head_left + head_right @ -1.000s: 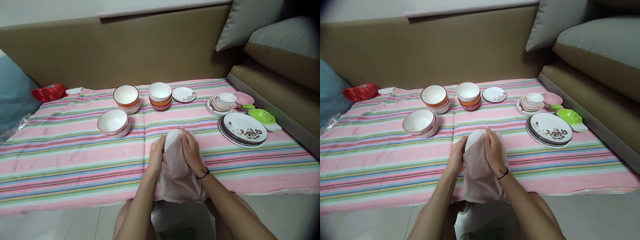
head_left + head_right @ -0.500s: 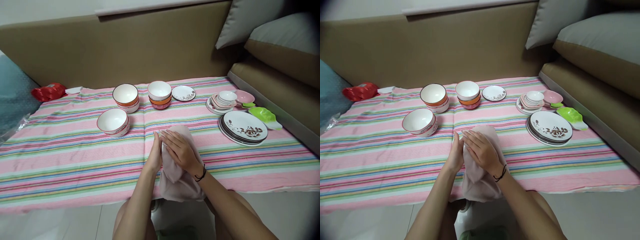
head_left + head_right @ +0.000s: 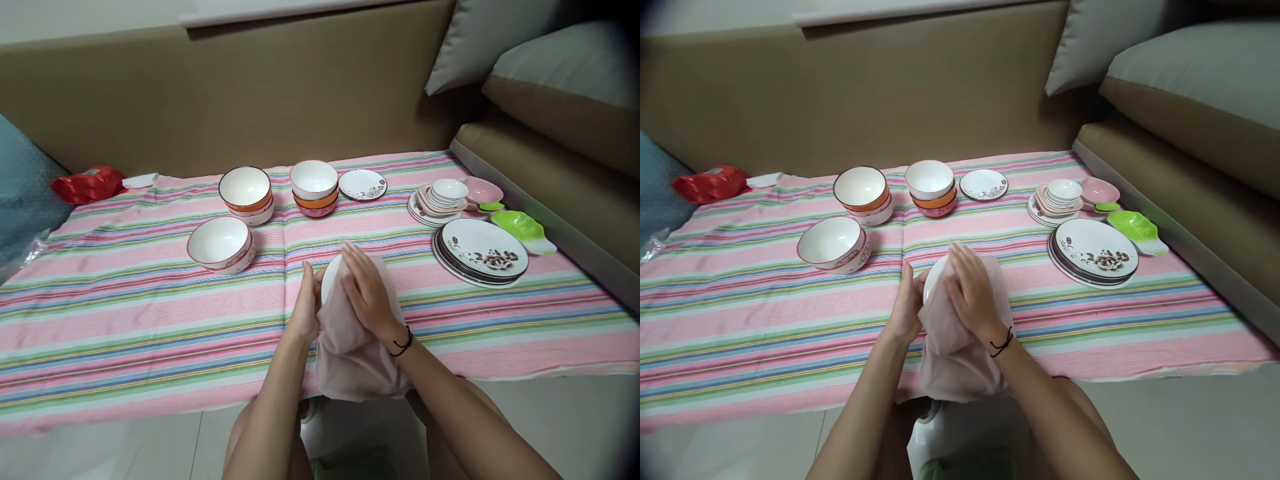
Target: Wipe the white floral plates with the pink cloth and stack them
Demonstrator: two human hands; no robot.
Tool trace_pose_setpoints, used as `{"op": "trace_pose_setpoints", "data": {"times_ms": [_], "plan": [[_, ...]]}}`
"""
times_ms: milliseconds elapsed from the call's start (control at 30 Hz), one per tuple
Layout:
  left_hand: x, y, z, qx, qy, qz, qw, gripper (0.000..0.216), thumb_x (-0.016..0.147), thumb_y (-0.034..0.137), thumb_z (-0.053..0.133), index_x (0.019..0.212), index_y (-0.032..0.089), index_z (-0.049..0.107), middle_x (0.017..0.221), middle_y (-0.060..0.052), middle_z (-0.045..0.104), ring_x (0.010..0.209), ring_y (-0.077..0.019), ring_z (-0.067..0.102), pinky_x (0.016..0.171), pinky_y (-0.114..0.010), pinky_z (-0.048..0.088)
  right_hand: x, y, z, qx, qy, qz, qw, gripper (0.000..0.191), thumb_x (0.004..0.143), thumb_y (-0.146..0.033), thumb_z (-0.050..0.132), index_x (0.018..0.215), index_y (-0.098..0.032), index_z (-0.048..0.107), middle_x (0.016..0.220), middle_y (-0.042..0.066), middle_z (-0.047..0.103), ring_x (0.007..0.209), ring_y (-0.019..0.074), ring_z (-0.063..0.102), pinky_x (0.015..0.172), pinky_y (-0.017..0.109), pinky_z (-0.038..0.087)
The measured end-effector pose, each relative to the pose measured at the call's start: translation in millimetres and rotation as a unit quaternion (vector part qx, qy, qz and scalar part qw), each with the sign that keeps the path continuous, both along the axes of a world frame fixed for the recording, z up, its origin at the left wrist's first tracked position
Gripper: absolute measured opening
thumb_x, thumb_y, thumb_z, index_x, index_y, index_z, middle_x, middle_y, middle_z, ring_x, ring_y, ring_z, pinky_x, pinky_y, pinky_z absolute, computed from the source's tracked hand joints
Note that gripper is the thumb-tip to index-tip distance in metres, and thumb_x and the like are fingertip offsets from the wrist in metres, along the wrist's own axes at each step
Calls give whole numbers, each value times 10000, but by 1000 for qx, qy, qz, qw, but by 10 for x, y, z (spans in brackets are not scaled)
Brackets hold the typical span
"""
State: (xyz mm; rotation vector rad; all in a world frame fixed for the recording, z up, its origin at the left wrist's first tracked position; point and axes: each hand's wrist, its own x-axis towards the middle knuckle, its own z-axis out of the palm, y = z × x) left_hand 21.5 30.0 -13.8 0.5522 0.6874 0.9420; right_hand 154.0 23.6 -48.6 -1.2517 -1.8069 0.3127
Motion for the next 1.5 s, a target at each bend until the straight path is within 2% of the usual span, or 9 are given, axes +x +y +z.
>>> {"op": "trace_pose_setpoints", "data": {"times_ms": [100,167,267,467,633,833,1133,1300,1500], "plan": [[-27,2,-16,-32,17,19,999,716,892,665,304,1290,134,573,1127,-141,689,1094,-302,618,938,-394,464,-39,-50,84,36,-101,96,990,509,965,-330,408,1460,-237,335,1508,18,361,1429,210,234,1169,473,231],[-35,5,-29,-61,22,33,997,735,877,684,320,1313,138,550,1163,-147,672,1112,-303,610,944,-398,462,-61,-64,114,43,-135,118,983,511,965,-300,412,1466,-253,323,1491,5,390,1427,201,239,1164,460,239],[-28,12,-41,-56,16,31,998,733,868,691,334,1320,154,545,1197,-145,657,1126,-295,603,958,-393,457,-71,-58,113,35,-135,87,986,503,973,-289,388,1470,-266,314,1491,-1,389,1431,210,228,1156,480,238],[-13,22,-30,-49,5,21,999,725,861,695,351,1286,153,579,1157,-145,677,1077,-293,631,932,-389,478,-66,-62,75,6,-149,18,989,507,953,-413,426,1447,-337,348,1486,-28,394,1448,353,71,1088,707,94],[-6,1,-21,-42,14,42,998,695,872,673,366,1248,141,607,1093,-142,700,1024,-291,652,884,-378,495,-58,-84,106,4,-139,37,990,455,957,-371,430,1408,-308,421,1493,-23,383,1435,316,175,1123,626,181],[-4,-19,-43,-10,27,50,998,693,853,684,402,1211,138,633,1053,-130,713,991,-289,658,862,-368,497,-66,-90,117,25,-76,73,994,469,981,-245,370,1449,-207,361,1507,41,358,1401,194,308,1158,463,285],[-4,1,-52,-37,26,62,997,626,902,618,374,1199,137,643,1067,-125,711,1036,-278,647,912,-372,486,-58,-65,110,42,-74,93,992,463,987,-217,357,1449,-241,366,1493,51,383,1398,190,317,1144,463,318],[26,13,-15,-71,15,74,995,621,908,605,372,1262,150,602,1134,-128,690,1087,-283,627,949,-386,476,-16,-75,89,40,-143,102,984,422,967,-297,436,1387,-324,460,1564,26,226,1419,253,262,1140,530,287],[14,-4,-19,-75,32,71,994,687,875,656,389,1287,140,575,1145,-148,679,1094,-300,621,932,-394,481,-4,-88,92,39,-153,95,983,416,954,-311,471,1367,-365,477,1592,0,103,1432,285,214,1141,561,257]]}}
